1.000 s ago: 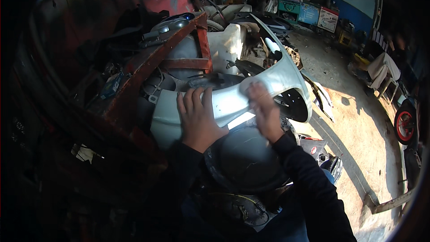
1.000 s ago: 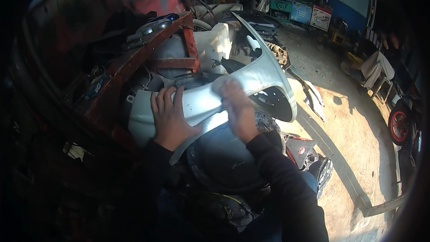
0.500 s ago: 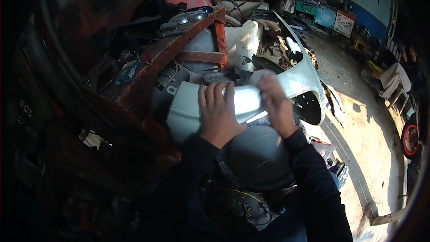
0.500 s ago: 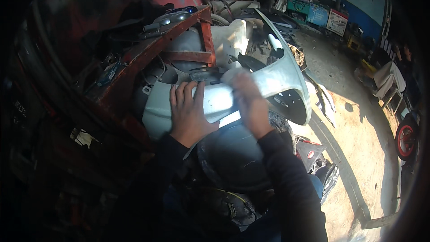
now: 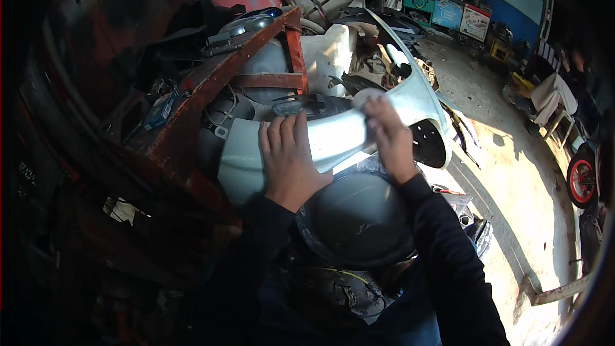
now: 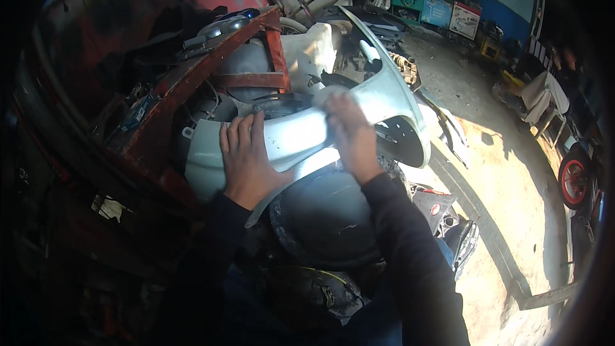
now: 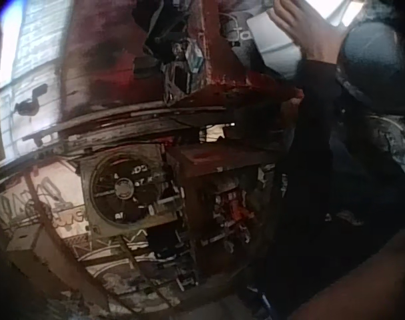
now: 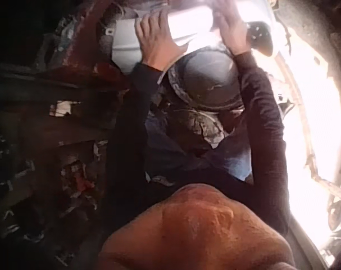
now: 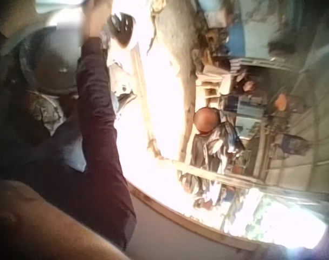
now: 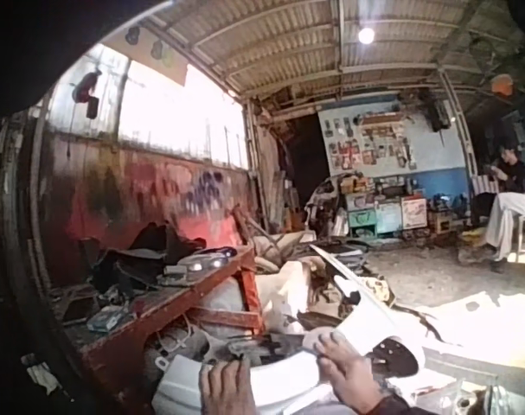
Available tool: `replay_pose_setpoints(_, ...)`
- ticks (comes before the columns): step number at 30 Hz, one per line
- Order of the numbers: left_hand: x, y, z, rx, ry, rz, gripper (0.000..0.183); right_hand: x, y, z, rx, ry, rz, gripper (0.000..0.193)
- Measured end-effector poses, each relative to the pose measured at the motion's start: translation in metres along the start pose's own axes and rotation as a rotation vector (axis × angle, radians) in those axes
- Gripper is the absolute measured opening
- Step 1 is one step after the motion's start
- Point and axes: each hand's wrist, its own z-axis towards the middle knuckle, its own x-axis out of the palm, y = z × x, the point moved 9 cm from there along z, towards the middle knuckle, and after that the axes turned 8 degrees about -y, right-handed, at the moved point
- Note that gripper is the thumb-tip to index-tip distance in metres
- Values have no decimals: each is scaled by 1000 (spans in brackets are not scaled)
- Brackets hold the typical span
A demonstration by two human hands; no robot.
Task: The person sands a plastic motorcycle panel by hand using a circular sanding pad, rubbing the surface repeatedly and checking the texture with their fingers.
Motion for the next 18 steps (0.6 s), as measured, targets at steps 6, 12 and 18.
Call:
replay_pose_setpoints(6,6,3,-2,12,-13,13,100,25,25,-15,-130,204,26,36)
replay_pose_setpoints(12,8,-1,0,29,-63,33,96,42,59,-39,-312,367,32,39)
replay_pose_setpoints(18,4,-3,-1,25,-54,52,98,36,34,-19,-145,194,6,43)
